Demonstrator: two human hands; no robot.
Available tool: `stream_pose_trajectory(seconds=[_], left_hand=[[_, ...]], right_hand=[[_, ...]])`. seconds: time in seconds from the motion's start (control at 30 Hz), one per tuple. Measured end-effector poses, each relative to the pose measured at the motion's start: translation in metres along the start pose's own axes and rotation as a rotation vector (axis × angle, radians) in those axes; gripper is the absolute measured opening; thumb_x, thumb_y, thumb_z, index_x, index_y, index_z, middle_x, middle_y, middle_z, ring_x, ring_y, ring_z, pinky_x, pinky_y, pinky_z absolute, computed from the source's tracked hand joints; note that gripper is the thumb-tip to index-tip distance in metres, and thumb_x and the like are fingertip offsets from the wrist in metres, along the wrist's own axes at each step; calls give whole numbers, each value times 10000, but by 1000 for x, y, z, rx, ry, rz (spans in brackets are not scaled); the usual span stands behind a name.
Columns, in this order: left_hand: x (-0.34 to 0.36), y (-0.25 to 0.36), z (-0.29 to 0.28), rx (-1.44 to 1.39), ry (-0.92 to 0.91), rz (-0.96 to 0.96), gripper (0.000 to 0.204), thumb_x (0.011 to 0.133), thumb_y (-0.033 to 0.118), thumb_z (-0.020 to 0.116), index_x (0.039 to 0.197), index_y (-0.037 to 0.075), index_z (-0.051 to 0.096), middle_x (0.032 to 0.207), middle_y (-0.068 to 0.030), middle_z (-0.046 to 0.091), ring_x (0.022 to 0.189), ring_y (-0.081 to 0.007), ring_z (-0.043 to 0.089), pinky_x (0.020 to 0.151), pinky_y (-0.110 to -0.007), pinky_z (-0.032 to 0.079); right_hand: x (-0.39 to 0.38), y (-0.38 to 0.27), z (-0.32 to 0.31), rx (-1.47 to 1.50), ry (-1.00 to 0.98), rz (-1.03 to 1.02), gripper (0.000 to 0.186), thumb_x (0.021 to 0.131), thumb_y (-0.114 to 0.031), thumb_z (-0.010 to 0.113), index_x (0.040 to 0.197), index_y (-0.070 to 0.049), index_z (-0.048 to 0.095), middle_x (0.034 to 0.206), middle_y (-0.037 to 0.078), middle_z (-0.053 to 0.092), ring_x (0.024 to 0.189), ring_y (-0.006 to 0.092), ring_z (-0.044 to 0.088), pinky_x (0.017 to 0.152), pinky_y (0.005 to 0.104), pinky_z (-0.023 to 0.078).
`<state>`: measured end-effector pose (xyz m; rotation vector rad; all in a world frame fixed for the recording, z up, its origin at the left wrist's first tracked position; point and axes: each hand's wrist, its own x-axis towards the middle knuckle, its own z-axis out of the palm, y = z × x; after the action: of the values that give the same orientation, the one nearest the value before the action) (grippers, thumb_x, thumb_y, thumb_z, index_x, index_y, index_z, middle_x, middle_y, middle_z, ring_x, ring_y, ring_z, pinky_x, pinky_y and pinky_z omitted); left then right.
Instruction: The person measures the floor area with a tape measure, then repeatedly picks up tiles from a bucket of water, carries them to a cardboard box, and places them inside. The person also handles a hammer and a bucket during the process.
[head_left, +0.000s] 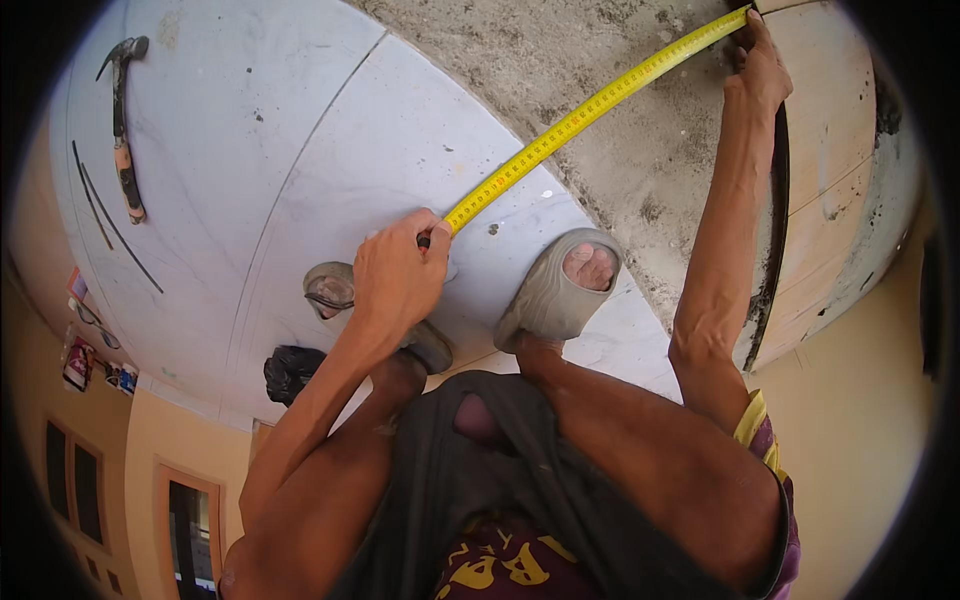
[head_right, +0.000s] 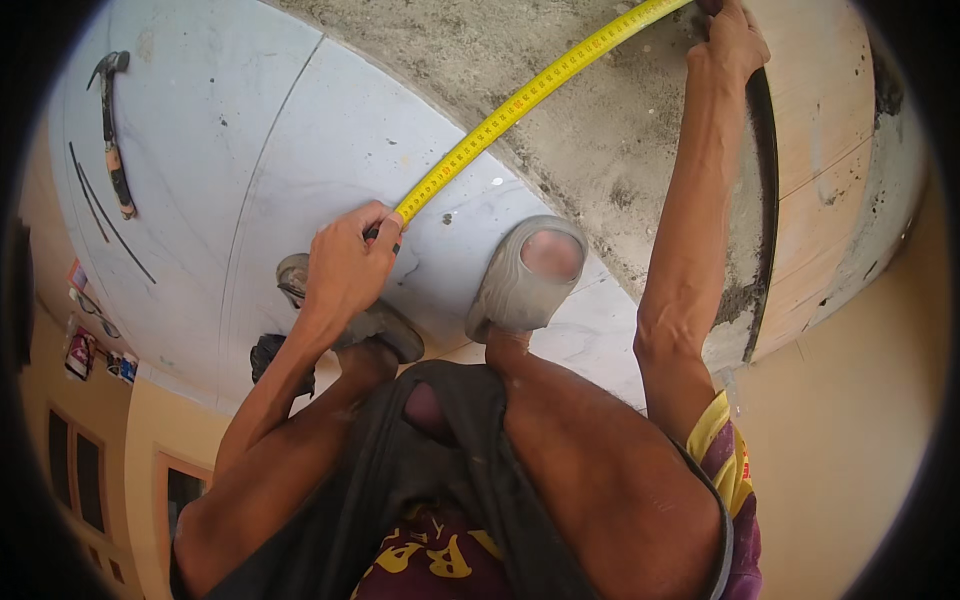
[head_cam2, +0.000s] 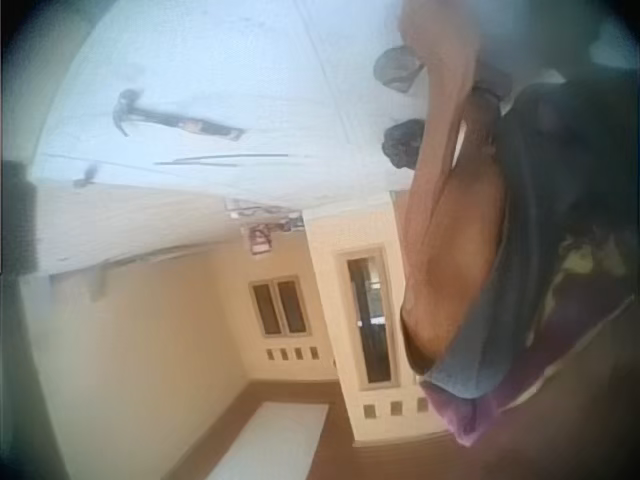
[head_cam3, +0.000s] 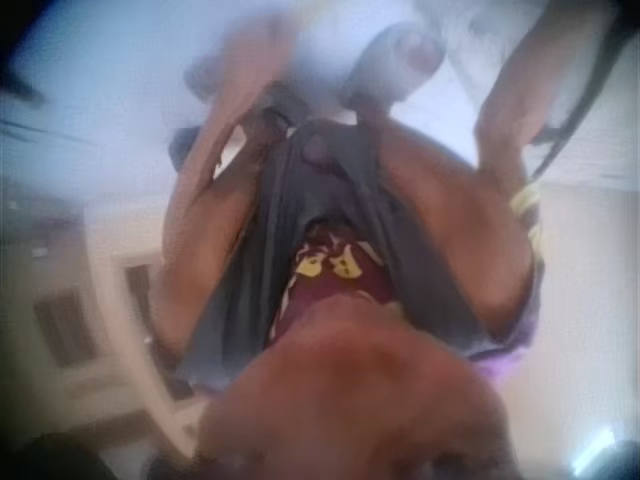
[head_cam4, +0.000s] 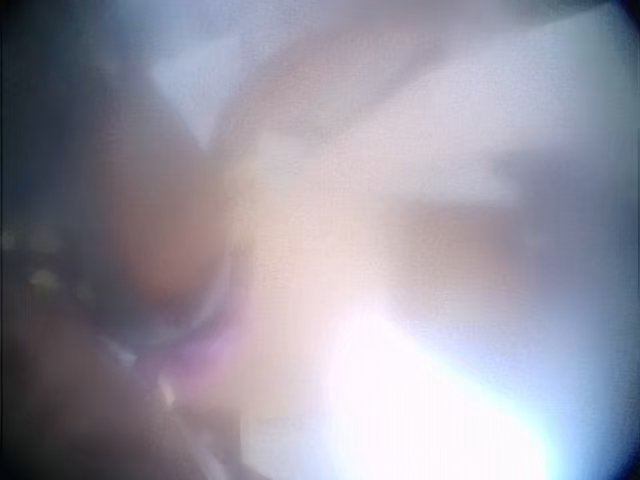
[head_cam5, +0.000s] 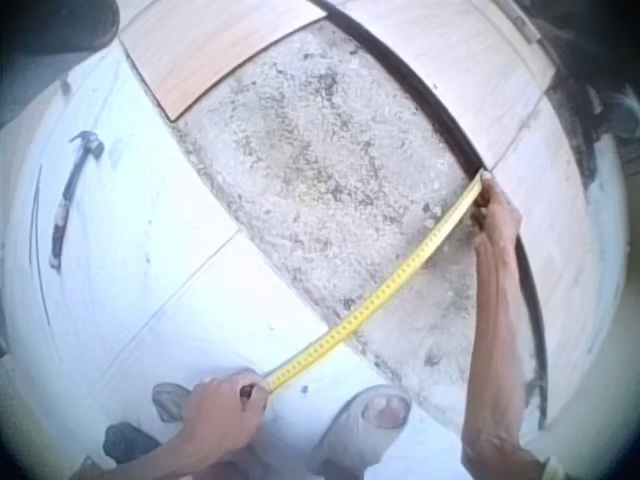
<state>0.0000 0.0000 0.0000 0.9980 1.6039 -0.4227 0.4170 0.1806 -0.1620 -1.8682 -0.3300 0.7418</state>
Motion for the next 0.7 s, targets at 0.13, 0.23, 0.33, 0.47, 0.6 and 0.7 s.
stream_pose_trajectory(seconds=[0.13,0.23,0.33,0.47,0.6,0.7], left_hand=[[-9,-19,4,0,83,45,268,973,260,567,885,48,704,788,-172,714,773,-411,664,734,-520,503],[-9,-24,12,-9,138,100,256,964,241,570,864,40,693,768,-188,697,754,-431,639,714,-531,493],[-11,-27,13,-3,153,124,248,957,227,571,856,36,693,763,-208,686,762,-437,640,713,-535,493],[-2,-19,8,-10,115,119,240,952,215,577,870,35,713,773,-221,691,780,-438,660,725,-534,507],[-1,-19,10,17,129,121,236,947,210,586,901,31,733,795,-223,707,785,-433,681,740,-524,527],[-1,-18,8,20,121,106,237,946,209,587,908,30,738,803,-223,712,782,-430,685,744,-519,533]], right_hand=[[-11,3,2,32,-9,110,205,835,-118,845,1004,-47,753,928,60,773,827,152,725,670,243,461],[20,11,-7,41,-88,139,176,874,-140,812,1026,-84,742,965,30,776,849,133,724,648,225,426],[9,7,1,14,-102,132,163,889,-158,798,1030,-99,743,972,14,773,862,123,719,648,219,420],[-3,-7,9,2,-77,97,159,896,-167,789,1033,-102,742,968,8,771,867,116,716,644,216,421],[-1,-6,9,58,-30,73,253,858,-98,806,1049,47,727,1008,118,774,889,228,751,740,309,470],[-4,-8,9,45,-23,72,245,856,-92,809,1039,49,729,994,124,773,878,223,752,700,288,467]])
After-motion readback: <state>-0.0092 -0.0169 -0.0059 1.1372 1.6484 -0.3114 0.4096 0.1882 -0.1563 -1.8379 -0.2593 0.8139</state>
